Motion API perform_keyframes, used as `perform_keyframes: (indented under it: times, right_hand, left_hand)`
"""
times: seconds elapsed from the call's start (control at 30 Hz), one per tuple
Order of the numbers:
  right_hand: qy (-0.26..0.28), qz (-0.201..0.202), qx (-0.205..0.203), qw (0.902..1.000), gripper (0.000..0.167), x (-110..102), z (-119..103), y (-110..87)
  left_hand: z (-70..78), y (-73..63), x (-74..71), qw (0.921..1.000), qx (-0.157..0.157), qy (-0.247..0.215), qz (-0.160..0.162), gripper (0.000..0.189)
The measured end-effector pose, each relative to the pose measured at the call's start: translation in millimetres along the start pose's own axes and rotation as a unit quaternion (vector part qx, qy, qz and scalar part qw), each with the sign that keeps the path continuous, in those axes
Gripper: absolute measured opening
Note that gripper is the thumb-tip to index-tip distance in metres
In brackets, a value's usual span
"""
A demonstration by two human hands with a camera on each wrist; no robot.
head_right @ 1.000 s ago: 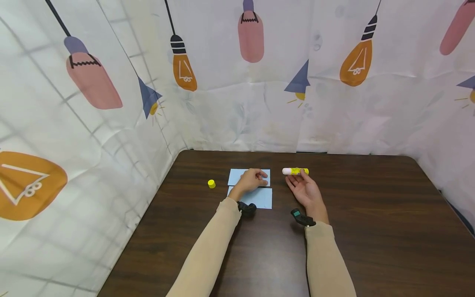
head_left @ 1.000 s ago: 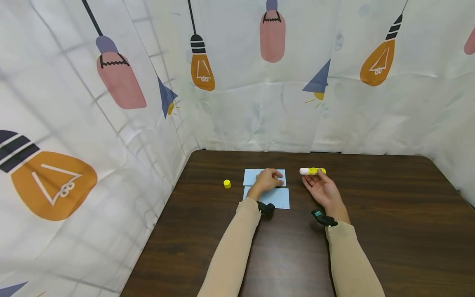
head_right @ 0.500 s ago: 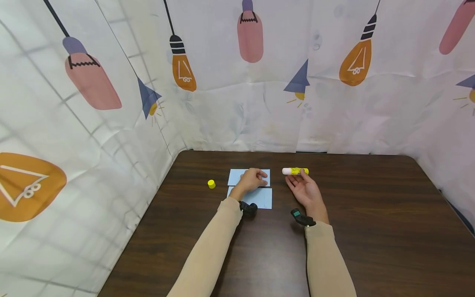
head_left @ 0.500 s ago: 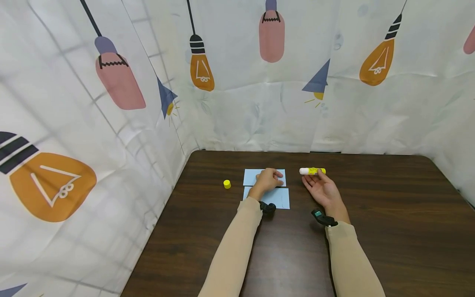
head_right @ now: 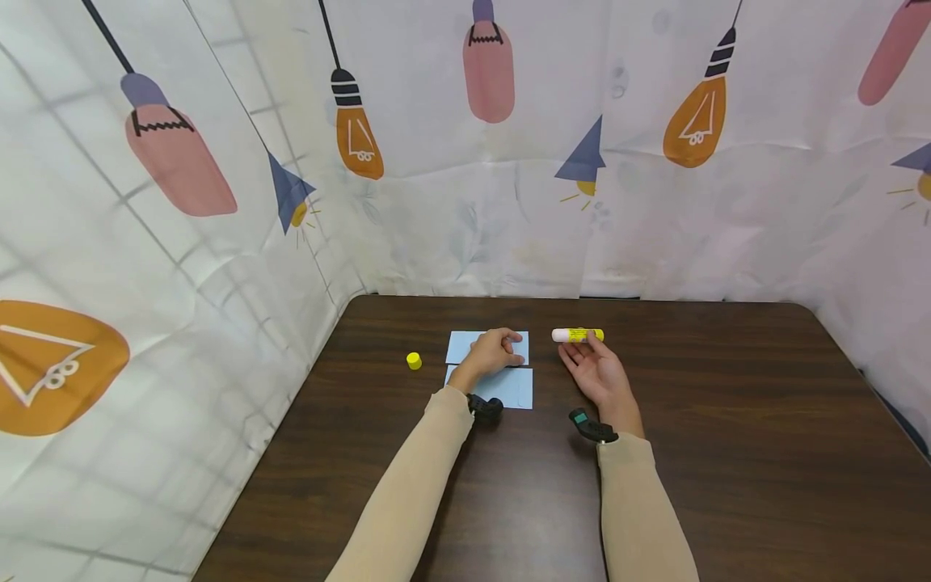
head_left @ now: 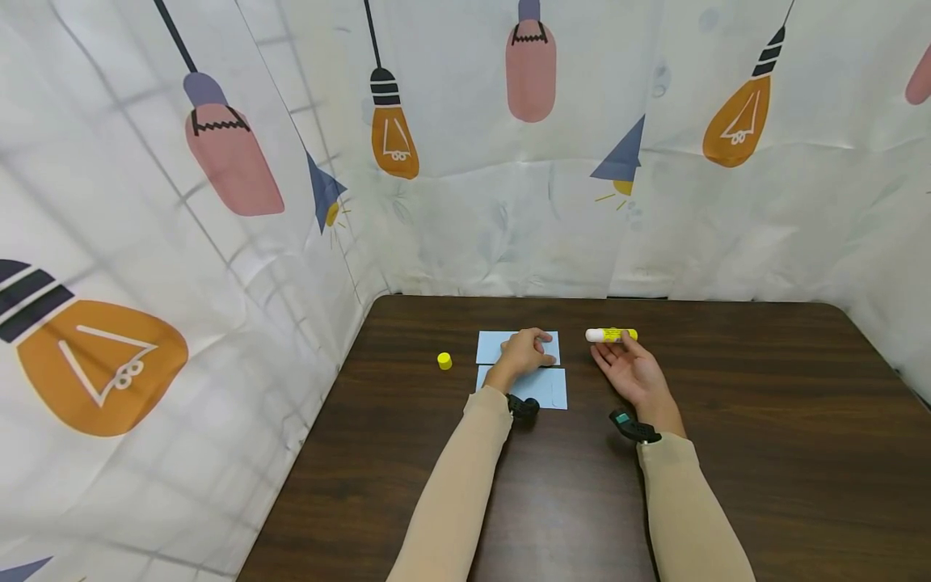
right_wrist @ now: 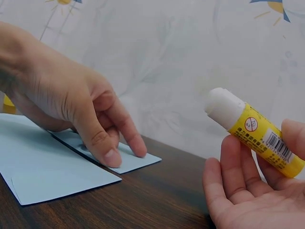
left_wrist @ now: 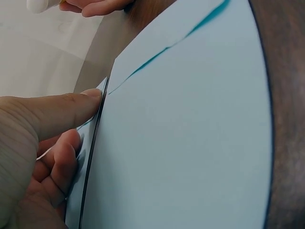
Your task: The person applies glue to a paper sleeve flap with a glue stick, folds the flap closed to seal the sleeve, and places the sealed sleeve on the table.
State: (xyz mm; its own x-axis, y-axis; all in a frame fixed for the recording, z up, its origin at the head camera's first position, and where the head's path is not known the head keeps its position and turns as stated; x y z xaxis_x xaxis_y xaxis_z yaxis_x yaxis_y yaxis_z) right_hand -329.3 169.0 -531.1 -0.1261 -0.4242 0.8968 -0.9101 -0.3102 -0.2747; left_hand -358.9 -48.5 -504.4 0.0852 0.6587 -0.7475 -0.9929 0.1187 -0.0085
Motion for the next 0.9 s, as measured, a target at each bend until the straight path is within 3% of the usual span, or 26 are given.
perform_keyframes:
  times: [0.9]
  right_hand:
    - [-0.001, -0.01, -0.001, 1.0, 0.014, -0.1, -0.5, 0.4]
  left_hand:
    - [1.6, -1.4, -0.1, 0.9998, 0.005, 0.012, -0.018, 0.059]
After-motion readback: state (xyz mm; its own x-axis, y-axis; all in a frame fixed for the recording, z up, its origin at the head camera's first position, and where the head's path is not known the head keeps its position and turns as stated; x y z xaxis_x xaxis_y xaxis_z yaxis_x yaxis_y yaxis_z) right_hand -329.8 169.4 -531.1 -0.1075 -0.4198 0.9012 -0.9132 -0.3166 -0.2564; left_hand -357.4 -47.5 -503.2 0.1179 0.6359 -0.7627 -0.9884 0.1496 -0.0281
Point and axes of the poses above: each hand's wrist, its own y-axis towards the middle knuckle, its own x-axis out of the palm, z = x × y, the point moved 4 cm from there along y, towards the middle knuckle, and after that the axes turned 6 degrees about z, right-handed, at the moved point
